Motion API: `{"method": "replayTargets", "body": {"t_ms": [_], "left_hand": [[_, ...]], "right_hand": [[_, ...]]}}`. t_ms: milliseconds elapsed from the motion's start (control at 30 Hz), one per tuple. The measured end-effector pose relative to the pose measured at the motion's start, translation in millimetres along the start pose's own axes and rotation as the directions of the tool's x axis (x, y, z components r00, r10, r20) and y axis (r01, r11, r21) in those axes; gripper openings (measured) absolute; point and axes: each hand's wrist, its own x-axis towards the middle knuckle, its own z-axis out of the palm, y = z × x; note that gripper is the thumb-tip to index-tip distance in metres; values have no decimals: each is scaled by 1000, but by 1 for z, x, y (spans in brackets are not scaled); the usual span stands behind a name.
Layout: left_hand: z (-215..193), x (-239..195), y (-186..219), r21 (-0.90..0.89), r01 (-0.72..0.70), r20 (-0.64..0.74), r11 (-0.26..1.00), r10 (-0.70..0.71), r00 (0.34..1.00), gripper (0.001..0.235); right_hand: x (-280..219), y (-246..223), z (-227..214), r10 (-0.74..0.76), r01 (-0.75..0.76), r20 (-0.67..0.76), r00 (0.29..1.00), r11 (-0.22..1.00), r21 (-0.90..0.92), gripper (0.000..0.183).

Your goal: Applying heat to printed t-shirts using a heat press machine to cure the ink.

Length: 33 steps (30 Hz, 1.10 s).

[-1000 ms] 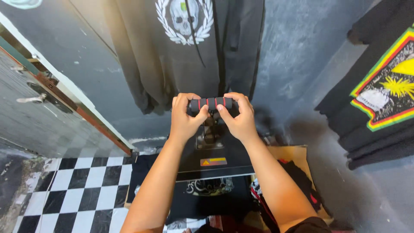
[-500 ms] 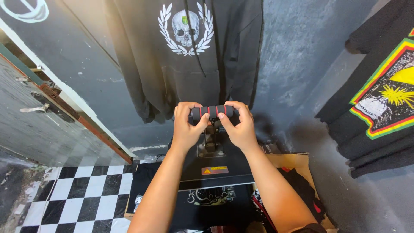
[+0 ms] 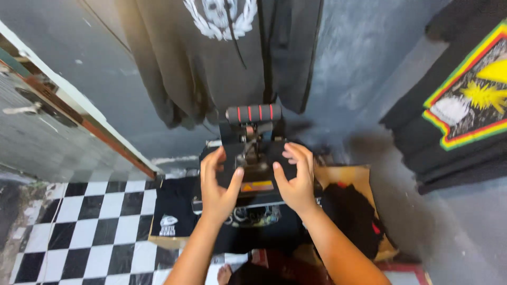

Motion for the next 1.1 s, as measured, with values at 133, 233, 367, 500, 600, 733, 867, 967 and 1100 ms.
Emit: {"method": "replayTargets", "body": {"t_ms": [133,233,367,500,600,733,867,967,1100], "left_hand": [[-1,-76,-24,-62,192,5,979,-192,981,54],[-3,-105,-30,-156,356,96,921,-345,934,50],[-9,-120,-18,-90,320,247,943,-290,924,45],[7,-142,-41,-90,292,302,952,-253,919,36],[20,-164,-74,0,286,380,958,-265,886,28],[51,-215,-189,386,217,412,897,-378,829,33],[76,-263,-291,758,0,407,653,-473,782,59],[70,-292,-303,790,-89,419,607,-429,800,68],[62,-294,-310,749,-143,412,646,-286,865,68]], "right_hand": [[-47,-2,-16,83,-83,75,994,997,-3,47],[-73,1,-23,100,-95,130,986,995,-41,39],[-111,-2,-23,108,-103,171,979,994,-39,31],[-149,18,-13,96,-100,231,968,995,6,30],[-194,54,10,128,-143,270,954,989,35,32],[-259,146,68,348,-329,396,850,937,-118,40],[-298,211,101,378,-38,610,696,868,-495,62],[-331,225,91,354,102,658,665,829,-549,67],[-342,242,81,424,112,576,699,731,-674,68]]}}
